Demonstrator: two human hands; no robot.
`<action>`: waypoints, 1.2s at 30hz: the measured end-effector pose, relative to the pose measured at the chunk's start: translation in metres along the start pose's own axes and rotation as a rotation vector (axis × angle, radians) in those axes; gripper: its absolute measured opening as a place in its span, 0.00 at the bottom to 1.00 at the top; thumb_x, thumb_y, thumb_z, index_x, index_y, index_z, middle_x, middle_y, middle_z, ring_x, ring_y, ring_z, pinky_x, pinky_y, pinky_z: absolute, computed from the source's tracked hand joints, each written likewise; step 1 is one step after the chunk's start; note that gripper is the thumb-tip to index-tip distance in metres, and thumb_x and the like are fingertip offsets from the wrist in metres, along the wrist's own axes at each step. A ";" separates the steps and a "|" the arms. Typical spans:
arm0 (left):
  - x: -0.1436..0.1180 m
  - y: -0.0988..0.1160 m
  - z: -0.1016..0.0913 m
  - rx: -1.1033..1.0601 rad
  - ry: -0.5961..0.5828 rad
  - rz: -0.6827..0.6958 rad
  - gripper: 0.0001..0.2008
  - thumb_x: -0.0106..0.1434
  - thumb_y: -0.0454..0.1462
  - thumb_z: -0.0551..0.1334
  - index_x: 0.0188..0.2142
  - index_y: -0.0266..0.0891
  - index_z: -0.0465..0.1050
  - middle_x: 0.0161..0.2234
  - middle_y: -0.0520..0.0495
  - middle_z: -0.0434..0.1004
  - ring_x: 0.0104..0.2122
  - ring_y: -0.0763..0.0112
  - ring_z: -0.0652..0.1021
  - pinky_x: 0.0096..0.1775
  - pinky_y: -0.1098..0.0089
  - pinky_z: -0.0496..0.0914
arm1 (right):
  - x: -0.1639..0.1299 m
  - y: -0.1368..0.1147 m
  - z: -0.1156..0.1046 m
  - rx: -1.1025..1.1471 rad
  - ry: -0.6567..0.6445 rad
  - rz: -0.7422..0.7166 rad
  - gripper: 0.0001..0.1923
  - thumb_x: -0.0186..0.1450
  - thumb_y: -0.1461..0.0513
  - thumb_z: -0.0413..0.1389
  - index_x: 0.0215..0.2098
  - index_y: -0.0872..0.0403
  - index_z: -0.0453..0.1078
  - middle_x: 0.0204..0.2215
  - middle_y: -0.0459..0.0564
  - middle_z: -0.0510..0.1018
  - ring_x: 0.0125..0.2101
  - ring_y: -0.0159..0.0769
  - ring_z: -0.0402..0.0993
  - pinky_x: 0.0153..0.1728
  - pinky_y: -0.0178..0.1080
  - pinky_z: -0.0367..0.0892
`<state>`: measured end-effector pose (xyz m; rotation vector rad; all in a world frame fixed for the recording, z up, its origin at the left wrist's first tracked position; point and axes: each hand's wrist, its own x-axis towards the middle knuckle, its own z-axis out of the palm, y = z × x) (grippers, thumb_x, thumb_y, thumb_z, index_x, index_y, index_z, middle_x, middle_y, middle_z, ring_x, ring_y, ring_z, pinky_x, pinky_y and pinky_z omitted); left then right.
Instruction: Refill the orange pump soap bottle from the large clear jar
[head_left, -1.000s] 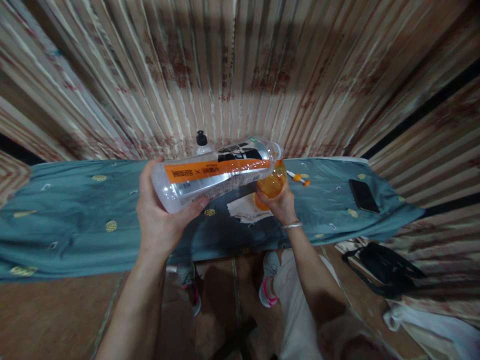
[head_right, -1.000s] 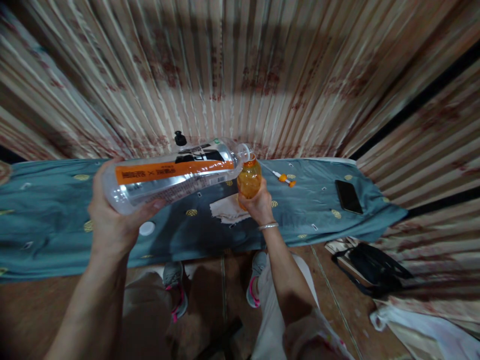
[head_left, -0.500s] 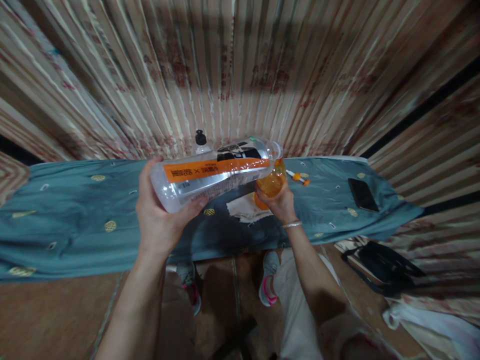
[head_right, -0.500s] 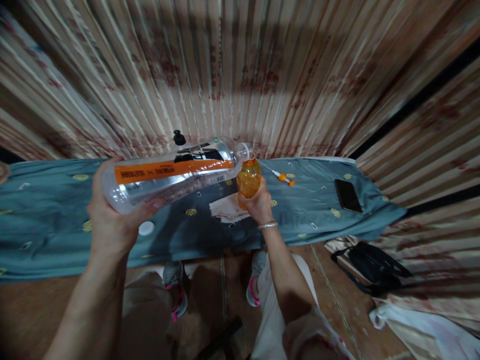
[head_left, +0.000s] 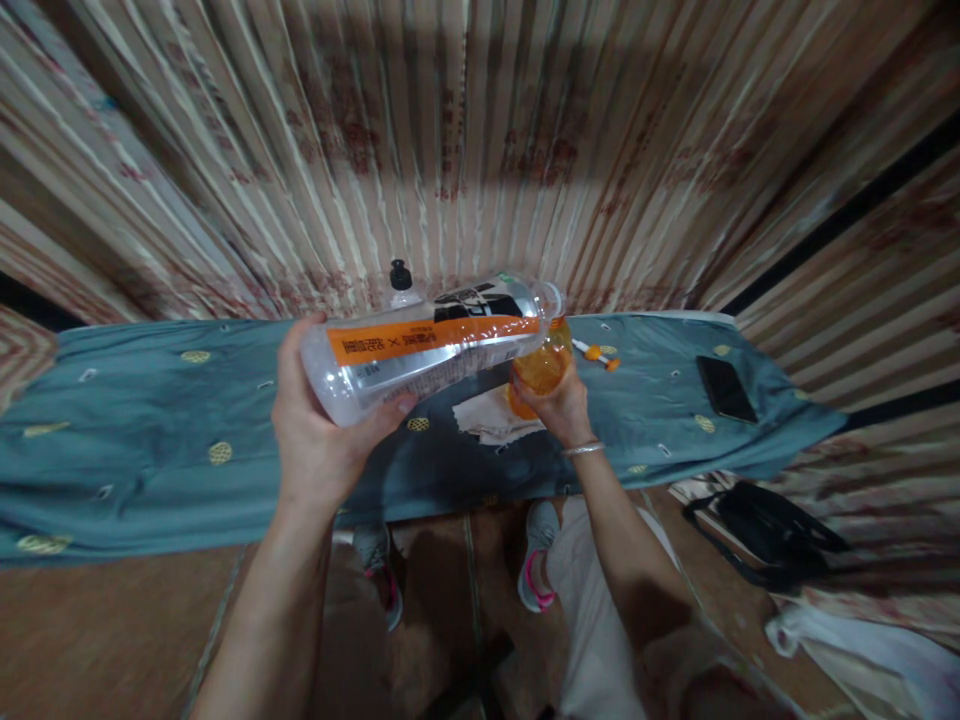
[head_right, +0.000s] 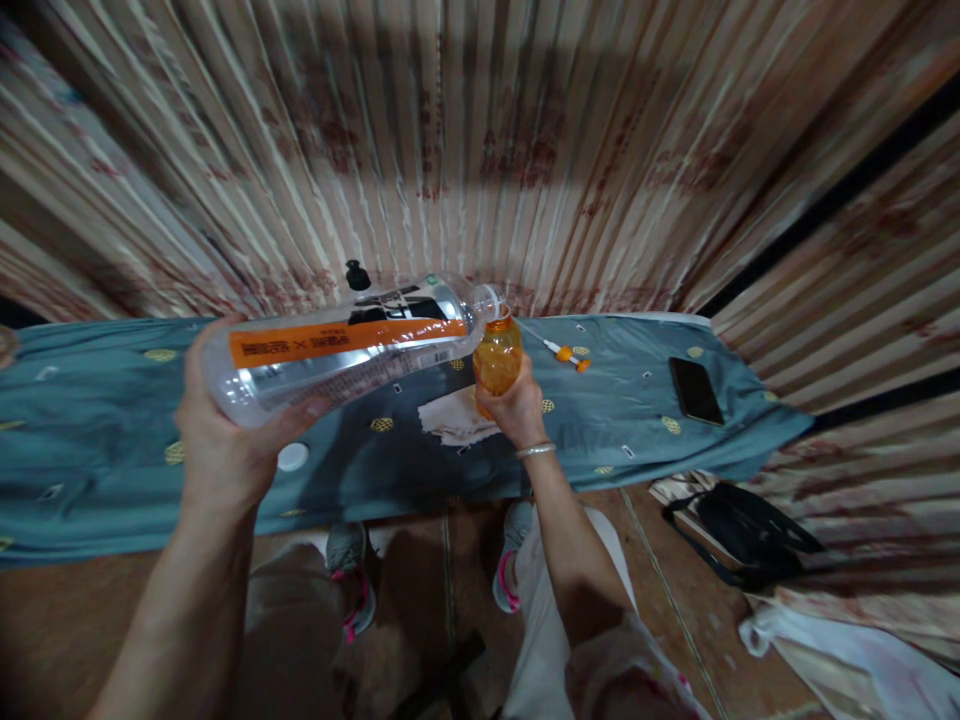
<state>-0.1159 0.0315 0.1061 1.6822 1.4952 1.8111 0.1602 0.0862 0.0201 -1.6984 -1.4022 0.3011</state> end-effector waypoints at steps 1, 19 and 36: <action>0.000 0.001 0.000 -0.006 -0.003 0.001 0.50 0.37 0.50 0.77 0.59 0.40 0.66 0.50 0.43 0.76 0.47 0.56 0.76 0.54 0.50 0.70 | 0.000 -0.001 0.000 -0.001 -0.001 0.004 0.37 0.50 0.53 0.67 0.55 0.54 0.64 0.47 0.59 0.81 0.46 0.54 0.80 0.47 0.52 0.74; 0.001 0.003 0.000 -0.024 0.009 -0.006 0.51 0.35 0.50 0.77 0.59 0.39 0.67 0.48 0.43 0.77 0.45 0.58 0.77 0.52 0.52 0.72 | 0.001 0.003 0.001 0.000 0.002 -0.006 0.38 0.50 0.52 0.67 0.56 0.54 0.64 0.47 0.59 0.81 0.45 0.54 0.81 0.46 0.52 0.75; 0.001 0.003 0.000 0.016 0.009 -0.001 0.50 0.35 0.51 0.77 0.59 0.40 0.67 0.50 0.43 0.76 0.48 0.54 0.77 0.52 0.48 0.72 | 0.000 0.002 0.001 0.002 0.003 -0.002 0.39 0.50 0.51 0.67 0.56 0.54 0.63 0.46 0.59 0.81 0.45 0.53 0.81 0.44 0.50 0.75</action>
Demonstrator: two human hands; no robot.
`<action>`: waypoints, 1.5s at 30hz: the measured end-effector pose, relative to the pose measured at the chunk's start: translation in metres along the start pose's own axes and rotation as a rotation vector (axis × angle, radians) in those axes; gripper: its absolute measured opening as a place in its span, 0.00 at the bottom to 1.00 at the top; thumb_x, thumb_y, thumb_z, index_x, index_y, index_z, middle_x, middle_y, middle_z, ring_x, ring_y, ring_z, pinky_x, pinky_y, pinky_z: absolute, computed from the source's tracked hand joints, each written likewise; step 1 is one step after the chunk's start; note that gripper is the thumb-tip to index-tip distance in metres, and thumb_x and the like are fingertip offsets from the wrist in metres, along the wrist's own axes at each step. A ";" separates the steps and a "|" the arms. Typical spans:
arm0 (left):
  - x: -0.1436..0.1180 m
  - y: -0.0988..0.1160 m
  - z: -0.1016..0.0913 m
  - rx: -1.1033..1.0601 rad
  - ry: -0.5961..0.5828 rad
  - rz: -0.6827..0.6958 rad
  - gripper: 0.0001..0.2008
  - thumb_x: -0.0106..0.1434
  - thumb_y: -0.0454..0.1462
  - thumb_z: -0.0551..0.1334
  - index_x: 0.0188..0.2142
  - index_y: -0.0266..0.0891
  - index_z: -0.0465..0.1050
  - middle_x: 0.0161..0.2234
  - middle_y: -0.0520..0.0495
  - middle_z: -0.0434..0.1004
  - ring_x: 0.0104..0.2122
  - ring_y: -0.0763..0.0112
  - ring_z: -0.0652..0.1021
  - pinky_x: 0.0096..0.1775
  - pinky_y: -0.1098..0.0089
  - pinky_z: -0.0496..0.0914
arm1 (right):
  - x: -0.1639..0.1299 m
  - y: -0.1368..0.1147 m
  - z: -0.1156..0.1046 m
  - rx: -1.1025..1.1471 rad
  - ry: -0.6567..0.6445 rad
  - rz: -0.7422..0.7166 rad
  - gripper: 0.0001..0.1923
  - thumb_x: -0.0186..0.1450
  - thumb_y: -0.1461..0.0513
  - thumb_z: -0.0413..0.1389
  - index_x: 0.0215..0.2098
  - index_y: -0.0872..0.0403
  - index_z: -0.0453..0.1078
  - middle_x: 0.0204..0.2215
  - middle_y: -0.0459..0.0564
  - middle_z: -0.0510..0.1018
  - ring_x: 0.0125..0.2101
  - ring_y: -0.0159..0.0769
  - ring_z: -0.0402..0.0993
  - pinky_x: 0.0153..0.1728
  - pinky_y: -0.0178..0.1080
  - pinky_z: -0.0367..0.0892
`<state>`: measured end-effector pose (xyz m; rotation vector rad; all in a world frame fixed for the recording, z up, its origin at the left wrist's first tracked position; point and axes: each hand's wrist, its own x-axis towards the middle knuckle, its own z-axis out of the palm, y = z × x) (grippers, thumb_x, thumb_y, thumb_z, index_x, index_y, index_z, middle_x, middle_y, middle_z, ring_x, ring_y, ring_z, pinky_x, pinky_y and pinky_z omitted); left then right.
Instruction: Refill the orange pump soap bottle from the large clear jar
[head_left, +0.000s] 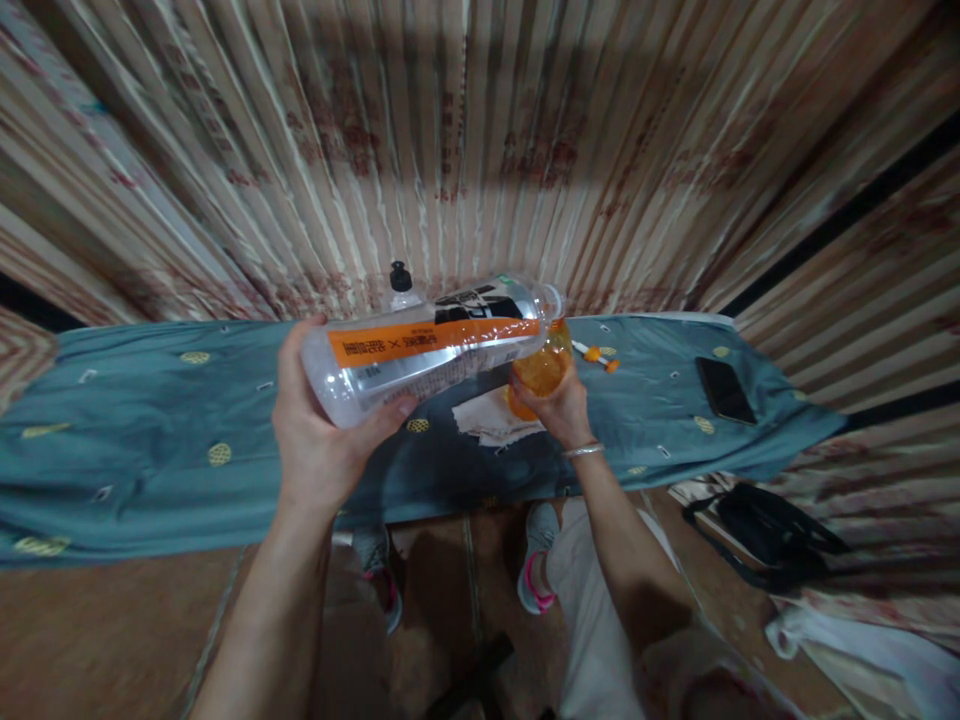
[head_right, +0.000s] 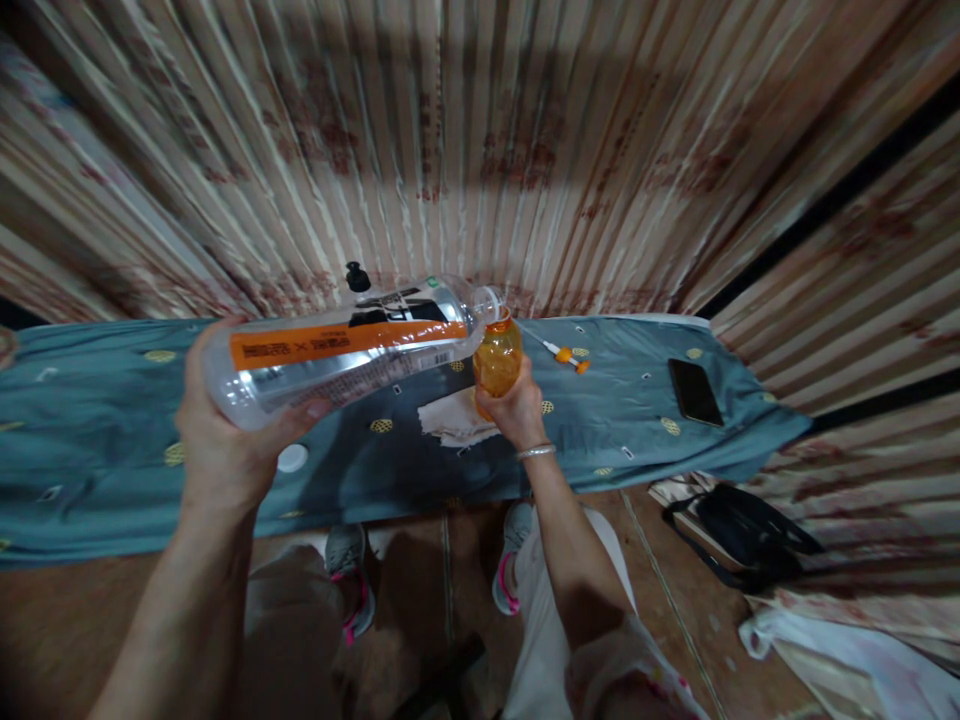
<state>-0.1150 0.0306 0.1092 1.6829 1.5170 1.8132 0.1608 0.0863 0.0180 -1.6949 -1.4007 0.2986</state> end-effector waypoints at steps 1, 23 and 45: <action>0.000 0.000 0.000 -0.006 -0.006 -0.003 0.51 0.36 0.51 0.77 0.59 0.41 0.67 0.51 0.43 0.76 0.49 0.54 0.77 0.53 0.48 0.71 | 0.000 0.000 0.000 0.000 0.001 -0.001 0.39 0.50 0.51 0.67 0.56 0.54 0.63 0.45 0.58 0.81 0.45 0.53 0.80 0.44 0.50 0.75; 0.000 0.003 0.001 -0.014 0.000 0.015 0.49 0.36 0.50 0.77 0.58 0.39 0.67 0.48 0.44 0.77 0.45 0.59 0.77 0.50 0.55 0.73 | 0.001 0.000 -0.001 -0.013 -0.011 0.004 0.39 0.50 0.49 0.67 0.55 0.54 0.63 0.46 0.60 0.81 0.45 0.54 0.80 0.45 0.52 0.75; -0.001 0.002 0.003 0.007 -0.009 0.041 0.46 0.38 0.49 0.77 0.57 0.42 0.67 0.50 0.45 0.75 0.48 0.57 0.76 0.53 0.51 0.70 | 0.001 0.001 0.000 0.000 -0.008 0.010 0.37 0.51 0.51 0.66 0.55 0.54 0.63 0.46 0.60 0.81 0.46 0.54 0.80 0.46 0.51 0.75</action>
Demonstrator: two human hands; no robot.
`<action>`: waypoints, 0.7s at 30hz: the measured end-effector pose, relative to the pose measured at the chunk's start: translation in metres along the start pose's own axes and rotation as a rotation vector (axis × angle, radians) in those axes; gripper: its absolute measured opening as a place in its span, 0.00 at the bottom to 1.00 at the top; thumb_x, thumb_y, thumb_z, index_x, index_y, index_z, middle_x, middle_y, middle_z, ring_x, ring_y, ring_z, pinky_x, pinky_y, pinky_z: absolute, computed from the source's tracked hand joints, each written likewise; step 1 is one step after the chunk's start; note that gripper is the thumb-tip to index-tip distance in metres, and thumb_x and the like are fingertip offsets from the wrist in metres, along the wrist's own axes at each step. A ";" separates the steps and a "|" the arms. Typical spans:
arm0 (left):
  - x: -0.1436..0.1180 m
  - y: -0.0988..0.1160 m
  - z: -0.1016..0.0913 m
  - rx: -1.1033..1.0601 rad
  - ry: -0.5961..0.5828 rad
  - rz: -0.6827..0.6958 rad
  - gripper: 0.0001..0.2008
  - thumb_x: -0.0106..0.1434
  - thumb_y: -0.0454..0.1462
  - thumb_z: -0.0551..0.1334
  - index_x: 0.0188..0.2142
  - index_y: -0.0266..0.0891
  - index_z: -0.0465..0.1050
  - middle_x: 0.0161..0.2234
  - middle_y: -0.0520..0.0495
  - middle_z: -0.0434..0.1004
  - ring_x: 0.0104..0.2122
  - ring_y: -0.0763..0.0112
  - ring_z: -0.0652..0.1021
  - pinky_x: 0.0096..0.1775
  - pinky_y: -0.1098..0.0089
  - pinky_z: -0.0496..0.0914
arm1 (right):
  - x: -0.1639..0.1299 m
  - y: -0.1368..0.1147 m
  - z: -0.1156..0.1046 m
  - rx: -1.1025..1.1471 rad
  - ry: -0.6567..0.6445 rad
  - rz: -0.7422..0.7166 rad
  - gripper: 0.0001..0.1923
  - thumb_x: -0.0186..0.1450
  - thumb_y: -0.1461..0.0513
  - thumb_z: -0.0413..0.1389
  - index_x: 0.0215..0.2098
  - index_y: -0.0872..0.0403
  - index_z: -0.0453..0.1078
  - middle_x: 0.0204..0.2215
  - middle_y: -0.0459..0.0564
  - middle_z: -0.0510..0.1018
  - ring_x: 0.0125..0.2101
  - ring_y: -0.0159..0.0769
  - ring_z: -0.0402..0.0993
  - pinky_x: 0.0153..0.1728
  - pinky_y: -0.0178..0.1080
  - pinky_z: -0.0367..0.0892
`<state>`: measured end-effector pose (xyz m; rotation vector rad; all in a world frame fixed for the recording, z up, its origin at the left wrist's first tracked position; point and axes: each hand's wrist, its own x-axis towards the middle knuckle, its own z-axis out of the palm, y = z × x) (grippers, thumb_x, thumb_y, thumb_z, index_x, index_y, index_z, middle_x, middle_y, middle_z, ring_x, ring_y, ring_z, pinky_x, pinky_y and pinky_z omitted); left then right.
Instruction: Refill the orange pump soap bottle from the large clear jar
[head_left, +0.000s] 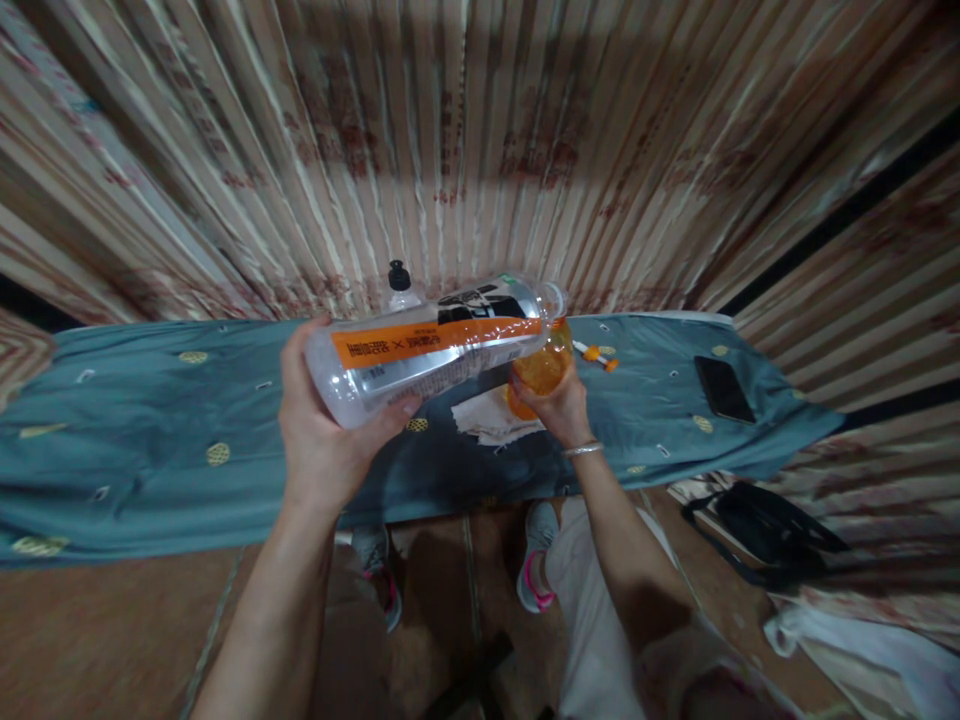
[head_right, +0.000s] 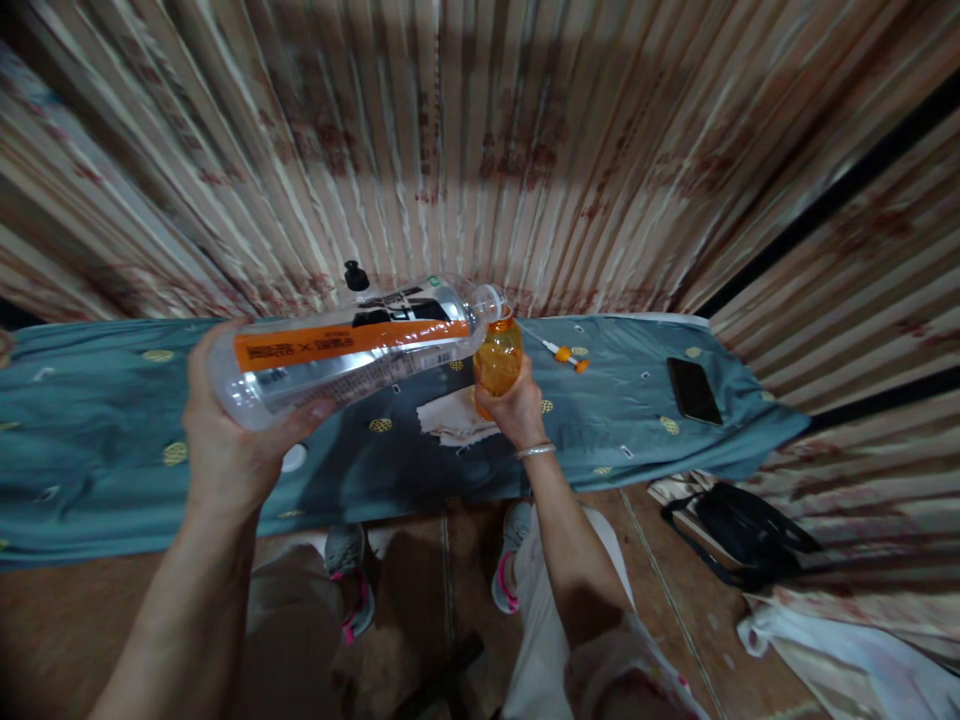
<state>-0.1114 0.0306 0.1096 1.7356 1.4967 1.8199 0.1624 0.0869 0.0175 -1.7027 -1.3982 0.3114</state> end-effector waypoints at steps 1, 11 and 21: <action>0.000 0.000 0.000 0.004 -0.002 -0.003 0.47 0.38 0.49 0.77 0.57 0.42 0.67 0.50 0.45 0.75 0.48 0.56 0.76 0.53 0.51 0.70 | 0.000 0.000 0.000 -0.002 0.006 -0.004 0.37 0.50 0.51 0.66 0.55 0.54 0.63 0.46 0.60 0.81 0.46 0.54 0.80 0.46 0.51 0.75; -0.002 0.004 0.001 -0.015 -0.005 0.002 0.41 0.41 0.47 0.76 0.56 0.51 0.68 0.50 0.46 0.75 0.48 0.52 0.77 0.53 0.47 0.72 | 0.001 0.002 0.001 0.007 0.031 -0.005 0.37 0.49 0.50 0.67 0.53 0.53 0.64 0.43 0.57 0.82 0.42 0.52 0.81 0.43 0.50 0.76; -0.002 0.006 0.001 -0.023 -0.013 -0.017 0.41 0.41 0.45 0.76 0.56 0.48 0.68 0.50 0.45 0.74 0.48 0.52 0.77 0.53 0.47 0.72 | 0.001 0.001 0.000 -0.003 0.007 0.014 0.37 0.49 0.51 0.67 0.53 0.54 0.64 0.43 0.58 0.82 0.44 0.54 0.80 0.45 0.52 0.75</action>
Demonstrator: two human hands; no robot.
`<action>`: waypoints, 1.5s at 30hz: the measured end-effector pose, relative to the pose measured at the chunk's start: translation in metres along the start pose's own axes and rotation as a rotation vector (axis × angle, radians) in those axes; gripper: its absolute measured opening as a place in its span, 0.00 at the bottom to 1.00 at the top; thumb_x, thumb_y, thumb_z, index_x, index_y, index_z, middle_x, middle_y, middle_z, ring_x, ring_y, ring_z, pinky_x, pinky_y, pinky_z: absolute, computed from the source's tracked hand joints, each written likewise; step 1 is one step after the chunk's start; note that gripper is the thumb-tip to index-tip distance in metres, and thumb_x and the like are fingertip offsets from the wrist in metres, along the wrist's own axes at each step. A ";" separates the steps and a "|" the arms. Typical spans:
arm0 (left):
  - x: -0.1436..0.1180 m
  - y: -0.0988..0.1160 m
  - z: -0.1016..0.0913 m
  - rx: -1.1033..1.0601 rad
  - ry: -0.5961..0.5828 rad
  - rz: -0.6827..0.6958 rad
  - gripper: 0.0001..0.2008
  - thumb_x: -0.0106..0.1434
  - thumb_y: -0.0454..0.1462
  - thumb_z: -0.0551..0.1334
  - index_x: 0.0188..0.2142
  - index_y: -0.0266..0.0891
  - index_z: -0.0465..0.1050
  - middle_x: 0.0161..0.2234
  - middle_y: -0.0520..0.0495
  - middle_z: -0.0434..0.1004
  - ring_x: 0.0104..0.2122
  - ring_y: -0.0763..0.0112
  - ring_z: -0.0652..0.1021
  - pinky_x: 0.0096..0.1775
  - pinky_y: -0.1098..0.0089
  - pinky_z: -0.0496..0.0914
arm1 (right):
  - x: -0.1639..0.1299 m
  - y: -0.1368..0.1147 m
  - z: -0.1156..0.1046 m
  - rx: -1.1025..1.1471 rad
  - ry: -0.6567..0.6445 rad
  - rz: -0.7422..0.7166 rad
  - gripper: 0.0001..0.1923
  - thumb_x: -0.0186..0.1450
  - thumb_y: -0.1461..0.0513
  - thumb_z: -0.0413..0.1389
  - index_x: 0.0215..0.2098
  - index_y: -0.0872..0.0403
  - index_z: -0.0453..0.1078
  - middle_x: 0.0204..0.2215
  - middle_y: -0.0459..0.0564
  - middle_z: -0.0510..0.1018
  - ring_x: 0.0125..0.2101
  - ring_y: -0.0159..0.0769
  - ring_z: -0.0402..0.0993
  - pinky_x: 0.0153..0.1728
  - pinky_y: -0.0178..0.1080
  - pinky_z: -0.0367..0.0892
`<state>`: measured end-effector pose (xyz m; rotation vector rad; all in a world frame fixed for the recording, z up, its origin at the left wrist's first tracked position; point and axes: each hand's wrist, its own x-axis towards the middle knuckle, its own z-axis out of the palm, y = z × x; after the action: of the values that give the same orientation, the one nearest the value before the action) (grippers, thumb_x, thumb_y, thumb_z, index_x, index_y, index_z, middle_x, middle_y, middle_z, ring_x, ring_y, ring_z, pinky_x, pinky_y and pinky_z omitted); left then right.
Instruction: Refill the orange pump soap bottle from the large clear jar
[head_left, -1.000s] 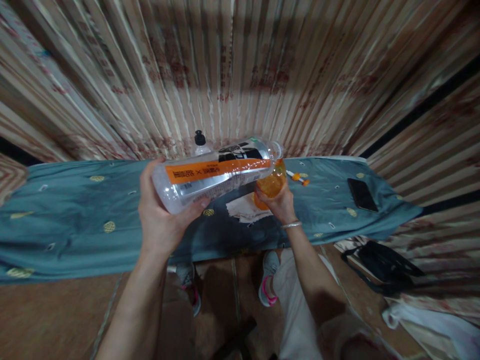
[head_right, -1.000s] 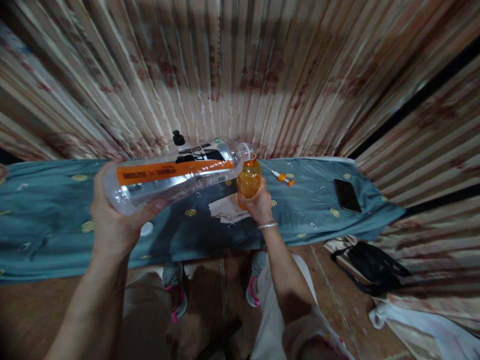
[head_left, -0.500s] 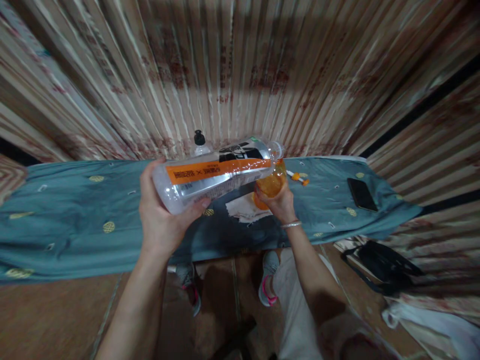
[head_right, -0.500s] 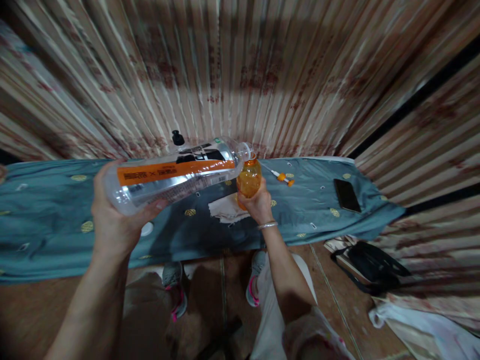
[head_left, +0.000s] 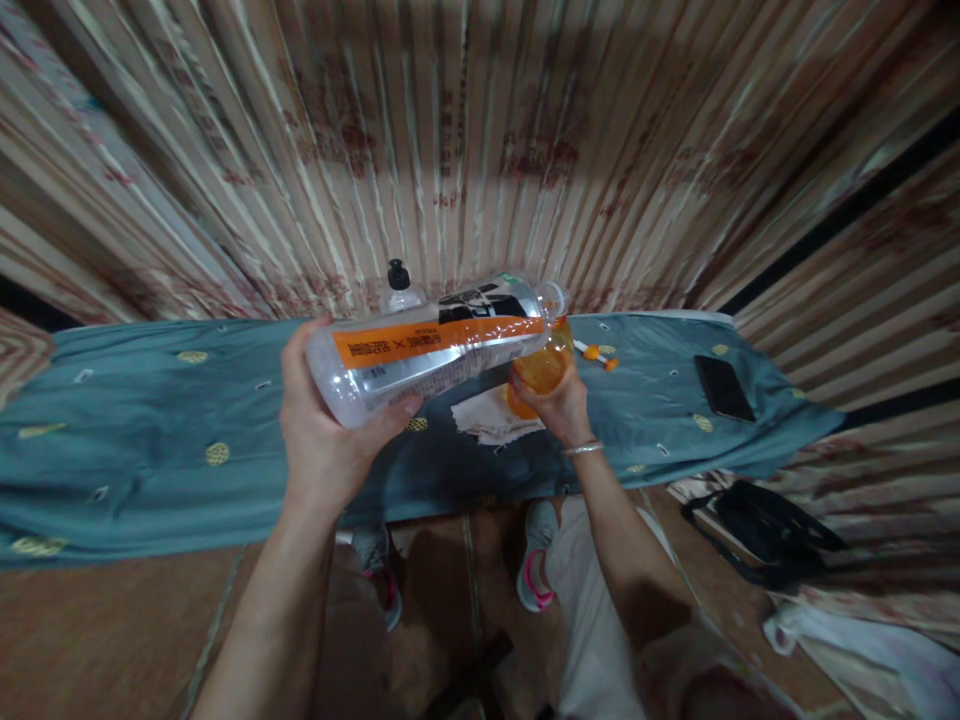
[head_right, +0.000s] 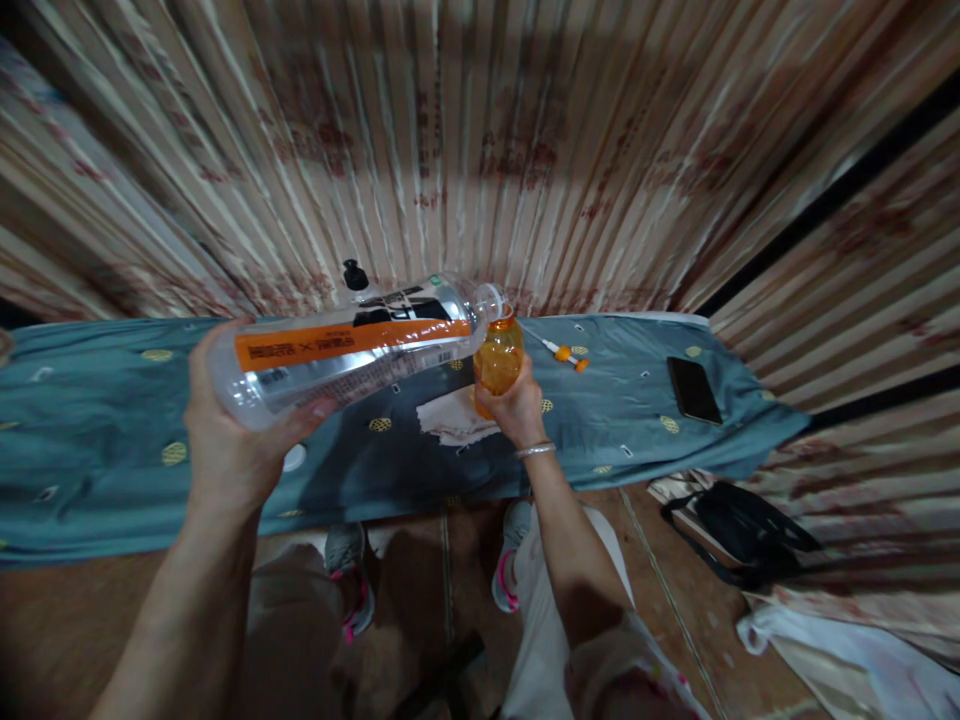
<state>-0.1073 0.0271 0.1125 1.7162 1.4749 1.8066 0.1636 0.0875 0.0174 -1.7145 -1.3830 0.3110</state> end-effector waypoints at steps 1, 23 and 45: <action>0.000 0.000 0.000 -0.003 -0.002 -0.005 0.42 0.41 0.46 0.76 0.56 0.48 0.67 0.50 0.45 0.74 0.48 0.52 0.77 0.53 0.47 0.72 | 0.000 0.000 0.000 0.006 -0.001 -0.002 0.37 0.49 0.51 0.67 0.54 0.54 0.64 0.43 0.58 0.82 0.44 0.54 0.81 0.45 0.52 0.75; -0.002 0.009 0.005 -0.067 -0.015 -0.091 0.42 0.41 0.45 0.77 0.55 0.44 0.65 0.51 0.43 0.72 0.48 0.54 0.75 0.54 0.49 0.70 | 0.000 -0.001 -0.002 -0.005 0.003 -0.016 0.37 0.49 0.52 0.67 0.54 0.54 0.63 0.46 0.59 0.81 0.45 0.53 0.80 0.46 0.50 0.74; -0.003 0.006 0.011 -0.081 -0.008 -0.127 0.44 0.39 0.46 0.77 0.55 0.41 0.65 0.48 0.43 0.73 0.46 0.58 0.76 0.51 0.53 0.73 | -0.002 -0.003 0.000 0.021 0.021 0.022 0.38 0.50 0.51 0.66 0.55 0.56 0.62 0.47 0.61 0.81 0.48 0.56 0.79 0.46 0.51 0.75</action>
<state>-0.0943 0.0275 0.1131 1.5537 1.4510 1.7665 0.1608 0.0862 0.0190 -1.7117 -1.3424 0.3178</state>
